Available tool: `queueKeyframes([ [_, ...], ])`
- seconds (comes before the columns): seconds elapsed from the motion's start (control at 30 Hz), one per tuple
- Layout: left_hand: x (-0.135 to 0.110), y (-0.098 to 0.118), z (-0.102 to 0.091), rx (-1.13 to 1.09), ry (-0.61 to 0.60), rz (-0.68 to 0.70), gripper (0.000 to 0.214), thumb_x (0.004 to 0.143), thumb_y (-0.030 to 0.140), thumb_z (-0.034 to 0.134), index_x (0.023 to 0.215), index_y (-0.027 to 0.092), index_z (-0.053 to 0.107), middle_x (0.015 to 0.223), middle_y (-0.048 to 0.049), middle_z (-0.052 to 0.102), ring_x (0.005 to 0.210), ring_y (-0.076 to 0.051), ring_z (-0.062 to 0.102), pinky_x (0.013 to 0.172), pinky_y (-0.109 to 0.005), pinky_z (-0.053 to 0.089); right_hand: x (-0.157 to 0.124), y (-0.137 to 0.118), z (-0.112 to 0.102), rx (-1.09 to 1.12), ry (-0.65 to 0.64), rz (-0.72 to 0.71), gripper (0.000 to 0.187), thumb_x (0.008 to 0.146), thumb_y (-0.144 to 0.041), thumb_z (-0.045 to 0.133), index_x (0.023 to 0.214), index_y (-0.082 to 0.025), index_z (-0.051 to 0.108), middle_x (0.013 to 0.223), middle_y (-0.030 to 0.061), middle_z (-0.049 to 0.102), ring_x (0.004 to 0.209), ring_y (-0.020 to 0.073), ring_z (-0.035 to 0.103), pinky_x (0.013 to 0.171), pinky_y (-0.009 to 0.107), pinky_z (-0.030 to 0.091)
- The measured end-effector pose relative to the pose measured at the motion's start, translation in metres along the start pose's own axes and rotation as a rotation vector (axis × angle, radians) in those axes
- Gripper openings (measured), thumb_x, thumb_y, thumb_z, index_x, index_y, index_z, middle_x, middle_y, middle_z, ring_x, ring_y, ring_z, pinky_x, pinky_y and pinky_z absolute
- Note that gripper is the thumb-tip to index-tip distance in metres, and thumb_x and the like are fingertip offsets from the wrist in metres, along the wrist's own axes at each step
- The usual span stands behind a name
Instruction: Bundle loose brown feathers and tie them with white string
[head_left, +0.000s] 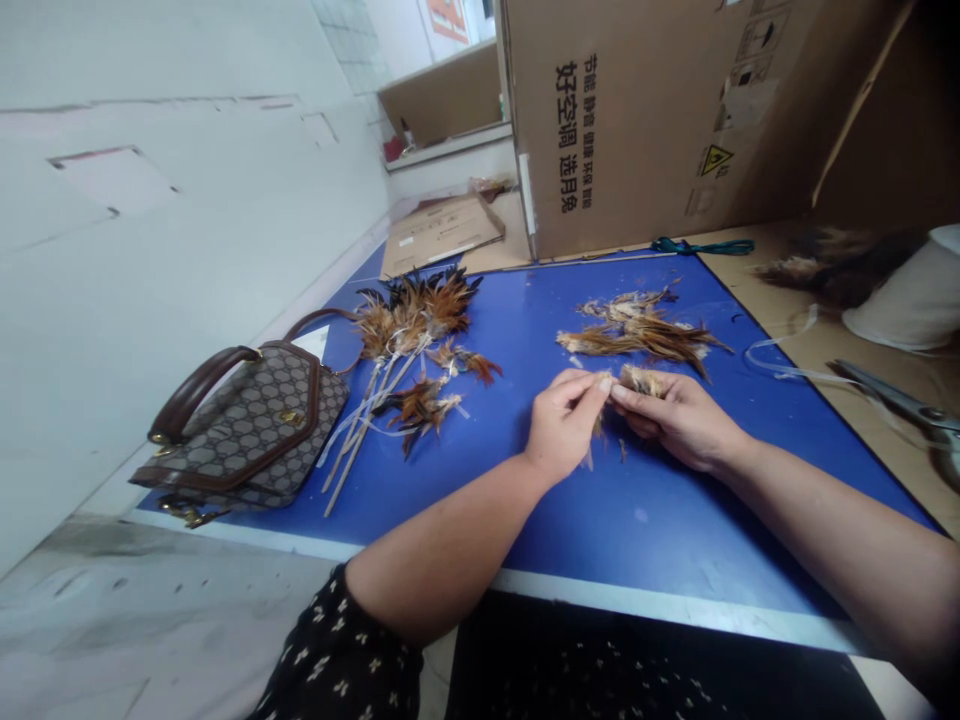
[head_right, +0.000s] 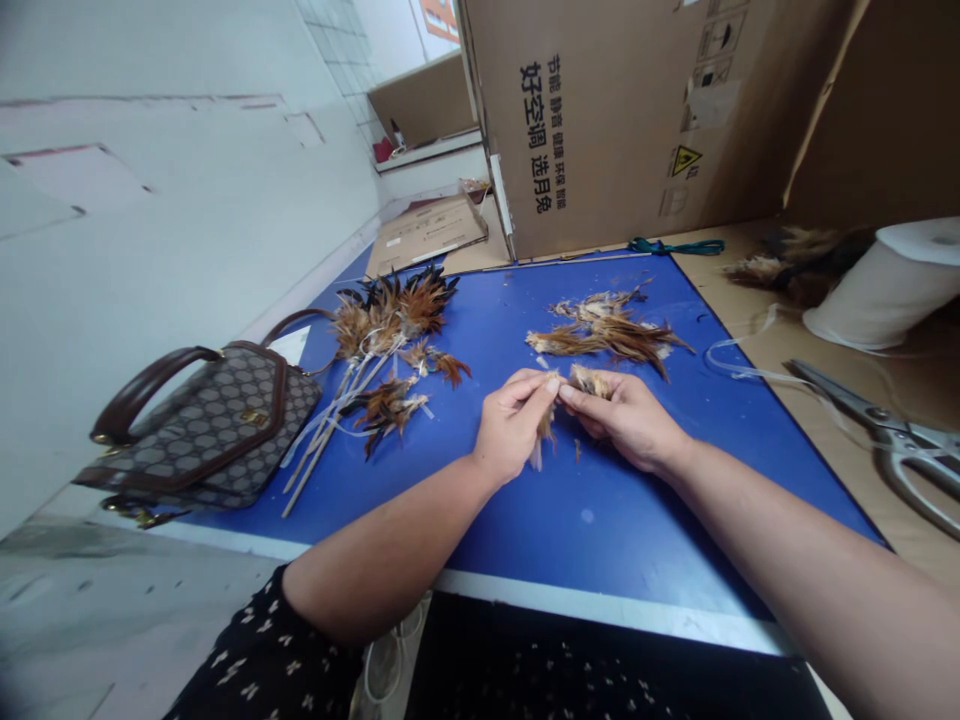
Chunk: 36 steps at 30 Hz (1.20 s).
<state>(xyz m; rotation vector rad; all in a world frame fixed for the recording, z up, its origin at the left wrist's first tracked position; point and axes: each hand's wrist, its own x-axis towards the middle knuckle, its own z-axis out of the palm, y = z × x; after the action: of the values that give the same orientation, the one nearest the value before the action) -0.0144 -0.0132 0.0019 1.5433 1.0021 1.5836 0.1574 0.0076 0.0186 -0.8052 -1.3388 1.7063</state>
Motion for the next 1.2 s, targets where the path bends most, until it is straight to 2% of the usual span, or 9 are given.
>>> queueKeyframes([
  [0.1,0.001,-0.001,-0.001,-0.022,0.077,-0.068,0.027,0.097,0.043,0.069,0.101,0.020,0.082,0.098,-0.0058,0.072,0.093,-0.016,0.067,0.091,-0.032,0.055,0.001,-0.001,-0.003,-0.008,0.046,-0.021,0.028,0.083,-0.039,0.085,0.094,-0.018,0.069,0.068,-0.0028,0.053,0.052,0.0083,0.034,0.048,0.027,0.022],
  [0.17,0.002,0.000,-0.002,-0.080,0.121,-0.182,0.032,0.096,0.049,0.069,0.102,0.019,0.081,0.087,-0.0032,0.069,0.071,-0.011,0.062,0.068,-0.026,0.053,0.003,-0.002,-0.005,0.015,0.082,-0.041,0.023,0.088,-0.038,0.078,0.100,-0.019,0.071,0.076,0.0011,0.061,0.053,0.0097,0.039,0.049,0.028,0.023],
  [0.23,0.002,0.003,-0.002,-0.153,0.127,-0.301,0.040,0.094,0.055,0.068,0.105,0.017,0.079,0.072,0.0009,0.062,0.052,-0.007,0.049,0.047,-0.022,0.041,0.005,-0.001,-0.008,0.038,0.089,-0.049,0.019,0.092,-0.037,0.070,0.098,-0.019,0.072,0.081,0.0039,0.064,0.054,0.0114,0.043,0.049,0.030,0.024],
  [0.3,0.003,0.005,-0.001,-0.204,0.098,-0.363,0.046,0.093,0.058,0.068,0.107,0.016,0.078,0.061,0.0034,0.057,0.044,-0.006,0.042,0.041,-0.021,0.032,0.007,-0.001,-0.008,0.052,0.093,-0.048,0.018,0.092,-0.037,0.066,0.093,-0.019,0.072,0.079,0.0042,0.063,0.054,0.0122,0.044,0.049,0.031,0.024],
  [0.57,0.001,0.005,0.004,-0.288,0.060,-0.411,0.042,0.088,0.054,0.075,0.101,0.014,0.076,0.065,0.0010,0.063,0.050,-0.006,0.050,0.046,-0.020,0.038,0.006,0.002,-0.006,-0.039,0.185,-0.009,0.028,0.085,-0.046,0.077,0.088,-0.019,0.069,0.075,0.0029,0.063,0.050,0.0097,0.040,0.045,0.029,0.024],
  [0.73,0.001,0.002,0.005,-0.285,0.064,-0.444,0.042,0.085,0.053,0.078,0.101,0.014,0.076,0.067,0.0011,0.063,0.050,-0.006,0.050,0.046,-0.020,0.036,0.003,0.002,-0.006,-0.175,0.170,-0.071,0.034,0.085,-0.050,0.080,0.082,-0.019,0.067,0.059,-0.0043,0.045,0.050,0.0086,0.033,0.047,0.027,0.022],
  [0.93,-0.001,0.002,0.006,-0.231,0.049,-0.457,0.039,0.086,0.052,0.077,0.097,0.014,0.076,0.063,0.0033,0.058,0.050,-0.006,0.047,0.046,-0.020,0.035,0.000,0.003,-0.007,-0.251,0.149,-0.092,0.036,0.088,-0.053,0.079,0.092,-0.018,0.072,0.059,-0.0045,0.047,0.052,0.0090,0.033,0.048,0.027,0.021],
  [1.03,-0.001,-0.001,0.004,-0.167,0.023,-0.397,0.037,0.088,0.049,0.076,0.100,0.015,0.078,0.067,0.0025,0.058,0.054,-0.007,0.048,0.050,-0.022,0.039,0.000,0.005,-0.008,-0.259,0.091,-0.065,0.036,0.089,-0.052,0.078,0.094,-0.017,0.072,0.062,-0.0039,0.049,0.053,0.0087,0.034,0.049,0.027,0.022],
  [1.2,0.000,-0.006,0.003,-0.115,0.002,-0.247,0.027,0.088,0.044,0.077,0.094,0.018,0.082,0.078,-0.0018,0.064,0.068,-0.010,0.055,0.066,-0.024,0.048,-0.001,0.006,-0.007,-0.250,0.008,-0.034,0.038,0.093,-0.053,0.074,0.085,-0.016,0.070,0.062,-0.0035,0.046,0.055,0.0082,0.032,0.050,0.026,0.021],
])
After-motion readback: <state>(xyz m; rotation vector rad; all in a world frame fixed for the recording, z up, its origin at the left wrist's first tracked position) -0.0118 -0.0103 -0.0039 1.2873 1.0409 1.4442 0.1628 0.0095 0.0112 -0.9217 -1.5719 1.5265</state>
